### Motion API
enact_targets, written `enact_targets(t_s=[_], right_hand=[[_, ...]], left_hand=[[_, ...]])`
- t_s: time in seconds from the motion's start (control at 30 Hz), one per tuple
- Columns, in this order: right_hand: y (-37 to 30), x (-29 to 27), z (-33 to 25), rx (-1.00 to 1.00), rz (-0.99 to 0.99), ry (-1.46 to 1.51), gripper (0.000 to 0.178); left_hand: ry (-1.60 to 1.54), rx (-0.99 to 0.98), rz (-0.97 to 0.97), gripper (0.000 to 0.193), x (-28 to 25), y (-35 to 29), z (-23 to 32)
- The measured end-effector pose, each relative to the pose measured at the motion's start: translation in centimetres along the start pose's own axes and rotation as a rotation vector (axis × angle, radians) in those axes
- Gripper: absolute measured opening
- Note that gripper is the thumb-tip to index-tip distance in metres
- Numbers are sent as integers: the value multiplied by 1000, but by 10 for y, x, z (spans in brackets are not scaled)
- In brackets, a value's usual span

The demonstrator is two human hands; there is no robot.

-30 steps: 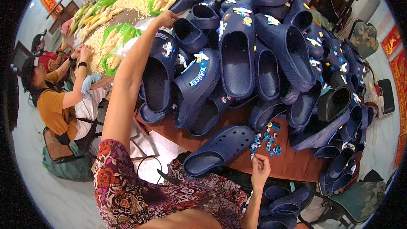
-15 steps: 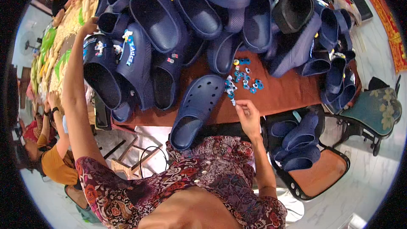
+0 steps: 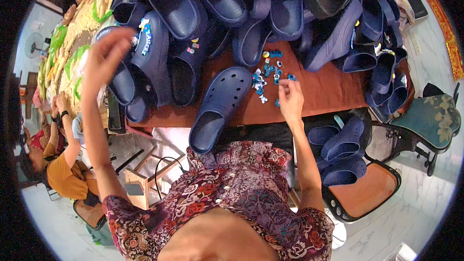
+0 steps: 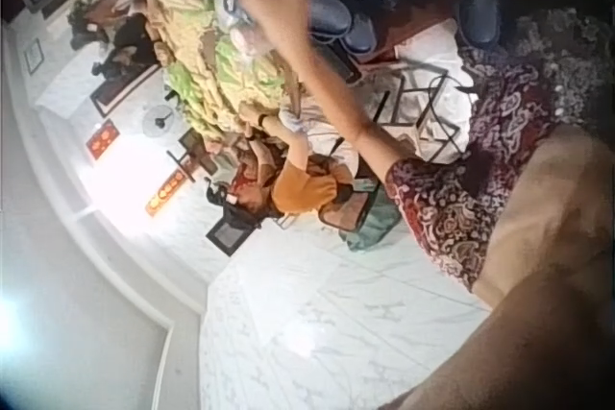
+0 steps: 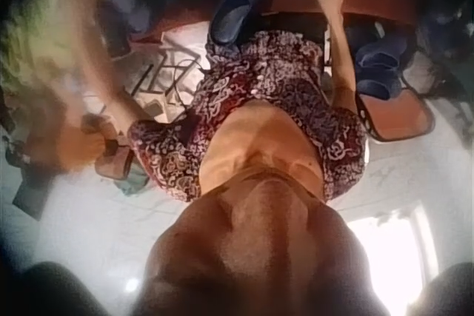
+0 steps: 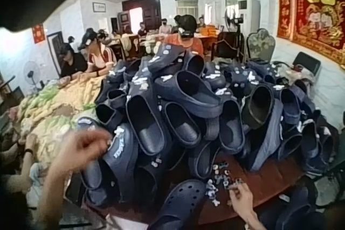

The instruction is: Manually attaching decorative charms into the holes of foam clogs.

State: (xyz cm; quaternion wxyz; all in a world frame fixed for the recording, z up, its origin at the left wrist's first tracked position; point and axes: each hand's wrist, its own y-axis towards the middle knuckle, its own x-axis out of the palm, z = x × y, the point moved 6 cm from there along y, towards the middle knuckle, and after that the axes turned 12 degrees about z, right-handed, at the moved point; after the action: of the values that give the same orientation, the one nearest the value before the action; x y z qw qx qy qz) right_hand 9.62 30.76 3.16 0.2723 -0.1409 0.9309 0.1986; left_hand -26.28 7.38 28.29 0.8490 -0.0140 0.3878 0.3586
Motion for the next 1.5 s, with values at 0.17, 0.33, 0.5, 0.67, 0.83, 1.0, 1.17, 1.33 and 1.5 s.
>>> enact_targets(t_s=[0.17,0.33,0.5,0.67,0.83,1.0,1.17,1.33,1.5], right_hand=[[18,9,11,-220,103,-326,32],[12,11,22,-221,21,-289,39],[7,-2,24,-185,-57,-199,31],[11,-23,39,-68,84,-72,23],[9,-28,42,117,-7,-127,24],[6,-23,37,-79,-54,-217,24],[5,-14,26,-87,-98,-191,22],[9,-7,-7,-164,-26,-130,17],[4,24,-32,-219,-149,-74,12]], left_hand=[[-132,108,-624,36,104,-111,32],[-116,77,-687,55,175,-176,-14],[-227,-79,-431,64,208,-188,-35],[-579,-437,-281,61,250,-199,-56],[-846,-707,-160,55,265,-196,-46],[-997,-849,58,51,266,-190,-54],[-1027,-1091,-11,33,284,-204,-81],[-1224,-1079,193,28,277,-201,-54],[-1242,-1127,144,33,282,-208,-60]])
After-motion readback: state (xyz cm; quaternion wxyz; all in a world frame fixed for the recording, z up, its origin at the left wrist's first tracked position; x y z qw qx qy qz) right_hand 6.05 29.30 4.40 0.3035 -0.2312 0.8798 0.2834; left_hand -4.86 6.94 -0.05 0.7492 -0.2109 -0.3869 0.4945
